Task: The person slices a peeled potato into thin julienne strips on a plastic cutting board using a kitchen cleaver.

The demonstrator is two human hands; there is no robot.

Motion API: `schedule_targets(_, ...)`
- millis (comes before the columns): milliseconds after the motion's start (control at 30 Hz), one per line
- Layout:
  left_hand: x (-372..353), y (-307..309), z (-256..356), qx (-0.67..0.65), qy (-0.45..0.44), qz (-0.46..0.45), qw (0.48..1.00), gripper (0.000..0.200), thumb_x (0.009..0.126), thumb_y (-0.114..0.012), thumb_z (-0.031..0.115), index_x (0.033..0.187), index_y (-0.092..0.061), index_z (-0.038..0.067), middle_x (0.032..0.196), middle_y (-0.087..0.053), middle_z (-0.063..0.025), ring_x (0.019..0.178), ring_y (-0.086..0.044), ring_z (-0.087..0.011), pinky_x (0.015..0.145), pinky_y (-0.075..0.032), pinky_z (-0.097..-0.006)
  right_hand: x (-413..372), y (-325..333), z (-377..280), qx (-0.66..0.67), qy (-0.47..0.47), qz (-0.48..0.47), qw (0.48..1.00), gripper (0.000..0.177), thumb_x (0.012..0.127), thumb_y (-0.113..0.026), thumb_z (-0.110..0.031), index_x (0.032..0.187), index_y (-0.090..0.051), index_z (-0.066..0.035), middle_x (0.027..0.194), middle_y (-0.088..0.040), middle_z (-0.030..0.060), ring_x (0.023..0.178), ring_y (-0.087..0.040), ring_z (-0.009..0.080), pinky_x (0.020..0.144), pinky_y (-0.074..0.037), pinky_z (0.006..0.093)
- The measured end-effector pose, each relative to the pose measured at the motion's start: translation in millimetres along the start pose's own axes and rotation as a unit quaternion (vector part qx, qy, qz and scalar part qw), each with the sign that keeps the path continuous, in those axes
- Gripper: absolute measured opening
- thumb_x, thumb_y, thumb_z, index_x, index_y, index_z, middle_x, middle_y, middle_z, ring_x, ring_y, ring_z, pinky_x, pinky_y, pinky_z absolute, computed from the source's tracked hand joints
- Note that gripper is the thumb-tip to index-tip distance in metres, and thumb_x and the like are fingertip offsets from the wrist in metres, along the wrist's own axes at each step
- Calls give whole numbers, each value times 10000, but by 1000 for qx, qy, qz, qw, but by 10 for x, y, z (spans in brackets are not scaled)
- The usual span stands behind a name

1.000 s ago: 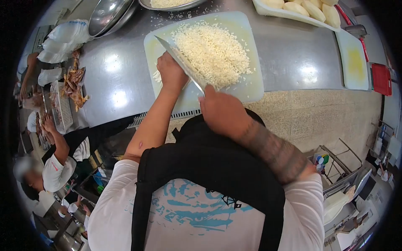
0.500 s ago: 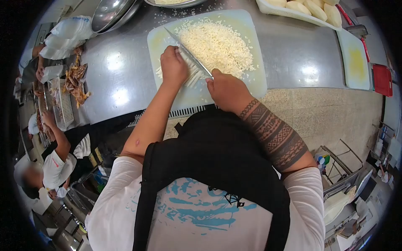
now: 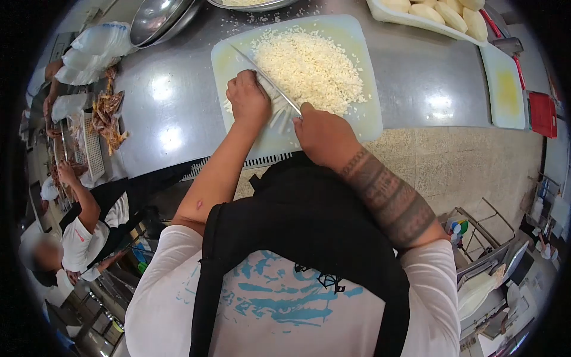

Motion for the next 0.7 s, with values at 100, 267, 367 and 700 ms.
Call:
schedule_targets(100, -11, -4, 11, -24, -11, 4, 1000, 232, 912, -567, 25, 1137, -617, 1, 1180, -661, -173, 1156, -562, -421, 1013, -405, -556, -289, 218, -206, -9, -12, -4, 1000, 295, 1092, -533, -293, 1078, -557, 1, 774, -704, 242, 770, -722, 453, 700, -559, 573)
schedule_targets(267, -27, -52, -62, -25, -24, 33, 999, 199, 940, -607, 79, 1129, -647, 28, 1132, -661, -191, 1110, -574, -422, 996, -409, -568, -32, -73, 25, 9, 15, 18, 1000, 266, 1093, -553, -278, 1115, -543, -13, 772, -693, 240, 760, -701, 456, 692, -535, 577)
schedule_targets(367, -14, 5, -11, -1, 7, -5, 1000, 214, 911, -584, 63, 1115, -608, 2, 1161, -650, -175, 1134, -550, -422, 1026, -387, -556, -293, 211, -245, 4, 13, -3, 1000, 264, 1094, -555, -274, 1109, -535, -11, 770, -688, 238, 749, -698, 452, 687, -534, 575)
schedule_targets(700, -29, -7, -41, -27, 31, 6, 999, 190, 926, -578, 60, 1105, -615, 8, 1155, -644, -179, 1127, -545, -420, 1030, -388, -547, -307, 190, -275, 12, 16, -24, 1000, 292, 1094, -518, -277, 1056, -566, 9, 782, -704, 243, 773, -721, 456, 687, -557, 573)
Point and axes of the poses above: each hand's wrist, its own x-axis towards the middle knuckle, its own y-axis out of the back of the hand, z = x × y, the point moved 10 cm from there along x, towards the middle knuckle
